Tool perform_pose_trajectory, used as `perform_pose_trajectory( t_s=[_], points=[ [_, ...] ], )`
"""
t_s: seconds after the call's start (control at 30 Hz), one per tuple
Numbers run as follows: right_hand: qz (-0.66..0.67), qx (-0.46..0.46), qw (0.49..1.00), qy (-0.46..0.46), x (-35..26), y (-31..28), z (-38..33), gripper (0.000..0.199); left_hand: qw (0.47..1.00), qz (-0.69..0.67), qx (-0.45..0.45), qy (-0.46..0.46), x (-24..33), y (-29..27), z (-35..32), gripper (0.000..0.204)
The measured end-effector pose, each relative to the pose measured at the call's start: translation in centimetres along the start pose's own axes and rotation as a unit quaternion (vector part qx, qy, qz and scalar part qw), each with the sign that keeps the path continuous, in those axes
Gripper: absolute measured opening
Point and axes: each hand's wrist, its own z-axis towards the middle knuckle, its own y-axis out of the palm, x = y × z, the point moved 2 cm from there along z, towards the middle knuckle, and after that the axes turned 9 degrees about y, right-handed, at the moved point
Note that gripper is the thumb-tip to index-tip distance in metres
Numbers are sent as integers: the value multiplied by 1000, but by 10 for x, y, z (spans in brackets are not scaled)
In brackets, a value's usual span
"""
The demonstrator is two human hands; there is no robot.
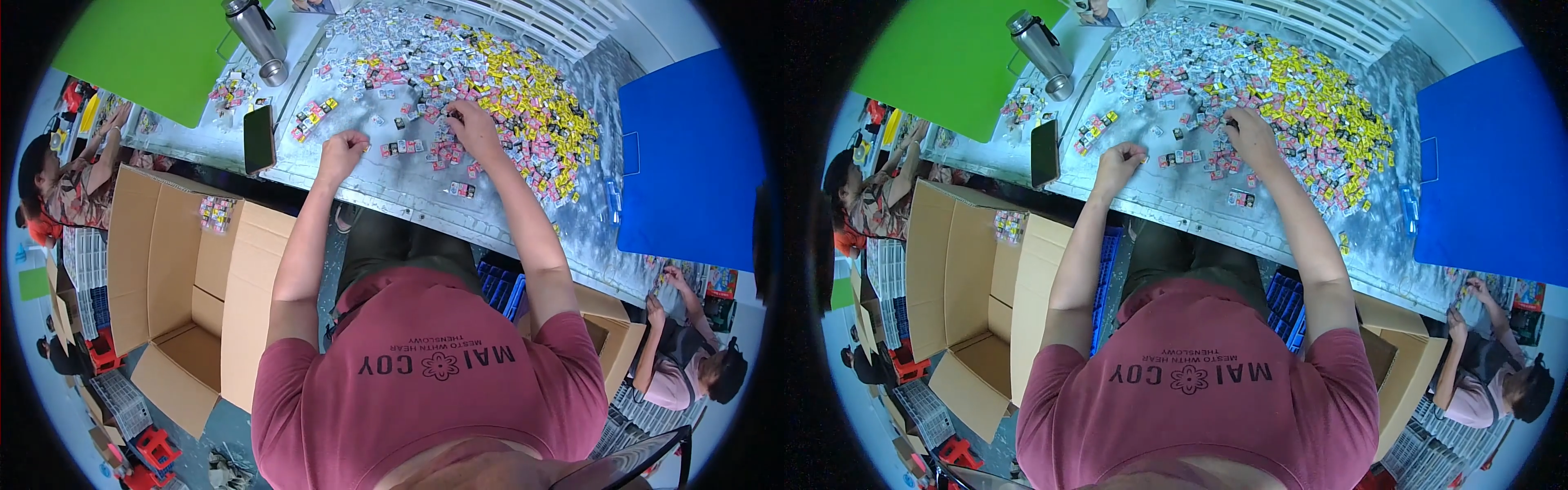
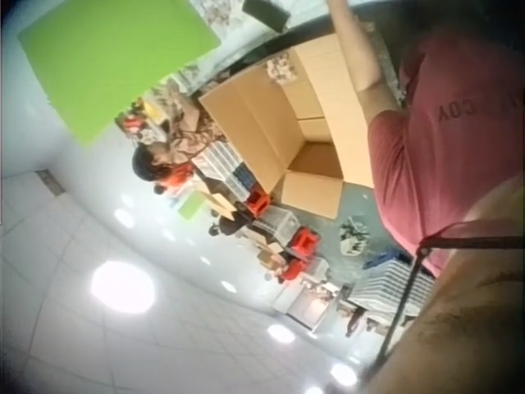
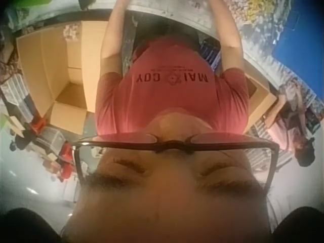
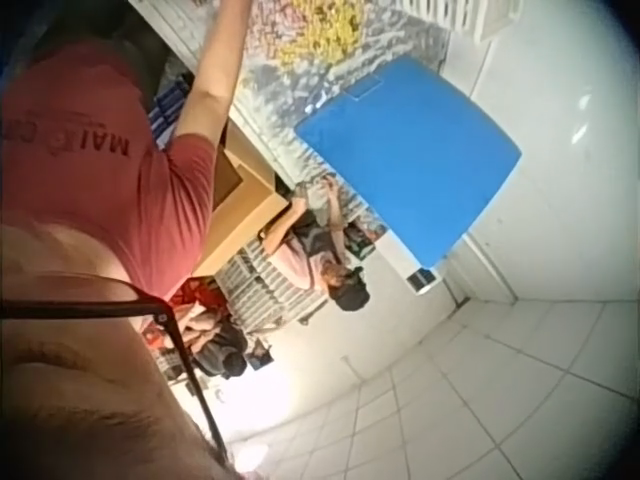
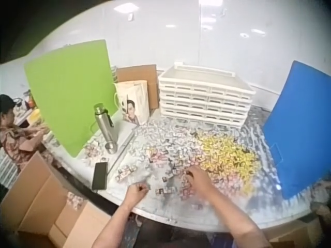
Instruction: Sorting and grouping small toy components on a metal workbench in a factory setting.
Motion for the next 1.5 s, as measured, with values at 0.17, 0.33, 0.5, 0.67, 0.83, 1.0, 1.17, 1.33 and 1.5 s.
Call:
perform_pose_trajectory(
  t_s=[0.17, 0.33, 0.5, 0.67, 0.83, 1.0, 1.17, 1.33, 1.5],
  points=[
    [-60, 9, 997, 38, 9, -10, -5, 20, 985, 69, -30, 158, 8, 7, -2, 19],
    [-148, 84, 982, 84, 40, -28, 8, 24, 994, 38, 2, 99, 9, 9, -11, 21],
    [-159, 121, 976, 83, 65, -38, 42, 23, 990, 65, 11, 128, 12, 13, -16, 20],
    [-166, 77, 975, 126, 82, -29, 66, 29, 991, 39, -14, 126, 28, 14, -24, 31],
    [-144, 89, 978, 120, 80, -26, 70, 24, 991, 50, -26, 121, 29, 15, -28, 42],
    [-10, 126, 990, 55, 42, -30, 37, 21, 986, 82, -15, 145, 30, 20, -28, 43],
    [73, -11, 997, 29, -11, 5, -22, 16, 986, 90, -15, 141, 30, 22, -28, 42],
    [-41, 4, 993, -110, -20, 27, -43, 14, 981, 106, -6, 160, 23, 24, -26, 39],
    [-42, -55, 992, -104, -16, 32, -44, 17, 982, 107, -14, 158, 19, 25, -22, 34]
  ],
)
